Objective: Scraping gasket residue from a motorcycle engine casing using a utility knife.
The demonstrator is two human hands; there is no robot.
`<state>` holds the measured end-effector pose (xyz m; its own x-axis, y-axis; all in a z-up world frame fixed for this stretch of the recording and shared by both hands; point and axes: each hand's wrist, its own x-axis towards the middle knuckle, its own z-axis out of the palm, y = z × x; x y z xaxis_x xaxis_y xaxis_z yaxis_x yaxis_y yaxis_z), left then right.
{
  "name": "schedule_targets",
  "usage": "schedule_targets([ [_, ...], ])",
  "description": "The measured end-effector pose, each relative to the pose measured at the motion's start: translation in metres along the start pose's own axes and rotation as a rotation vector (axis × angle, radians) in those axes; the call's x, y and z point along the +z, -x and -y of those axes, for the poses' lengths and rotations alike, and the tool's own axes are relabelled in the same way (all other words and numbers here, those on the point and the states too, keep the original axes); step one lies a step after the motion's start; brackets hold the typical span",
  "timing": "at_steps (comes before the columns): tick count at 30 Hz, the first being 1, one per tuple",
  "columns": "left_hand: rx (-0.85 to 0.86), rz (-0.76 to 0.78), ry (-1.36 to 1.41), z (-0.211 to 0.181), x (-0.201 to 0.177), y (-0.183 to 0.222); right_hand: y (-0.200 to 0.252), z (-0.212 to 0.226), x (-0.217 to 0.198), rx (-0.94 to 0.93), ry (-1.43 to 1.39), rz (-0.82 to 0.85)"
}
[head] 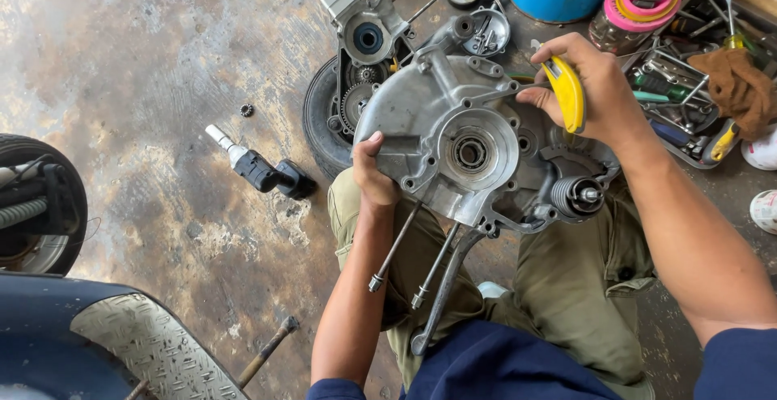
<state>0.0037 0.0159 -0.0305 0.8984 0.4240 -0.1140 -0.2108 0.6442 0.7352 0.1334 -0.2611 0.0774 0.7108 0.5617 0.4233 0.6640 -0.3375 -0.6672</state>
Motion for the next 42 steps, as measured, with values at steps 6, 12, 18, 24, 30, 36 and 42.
schedule_targets([
  [6, -0.040, -0.050, -0.085, -0.009, 0.006, 0.001, 0.009, 0.018, -0.013, 0.008, -0.022, -0.032],
  [12, -0.178, -0.010, -0.077, -0.026, 0.021, 0.004, 0.038, 0.027, -0.018, 0.047, -0.002, -0.174],
  [18, -0.086, 0.549, -0.183, -0.045, 0.041, -0.012, 0.058, 0.047, -0.033, 0.070, 0.074, -0.343],
  [24, -0.125, 0.882, -0.783, -0.103, 0.106, -0.019, 0.082, 0.059, -0.035, 0.092, 0.123, -0.467],
  [30, -0.156, 0.807, -0.940, -0.123, 0.143, -0.028, 0.093, 0.067, -0.021, 0.123, 0.141, -0.633],
  [36, -0.083, 0.742, -1.135, -0.125, 0.153, -0.021, 0.108, 0.075, -0.004, 0.141, 0.222, -0.735],
  [42, 0.496, 0.437, -1.534, -0.095, 0.135, 0.039, 0.114, 0.078, 0.003, 0.104, 0.296, -0.738],
])
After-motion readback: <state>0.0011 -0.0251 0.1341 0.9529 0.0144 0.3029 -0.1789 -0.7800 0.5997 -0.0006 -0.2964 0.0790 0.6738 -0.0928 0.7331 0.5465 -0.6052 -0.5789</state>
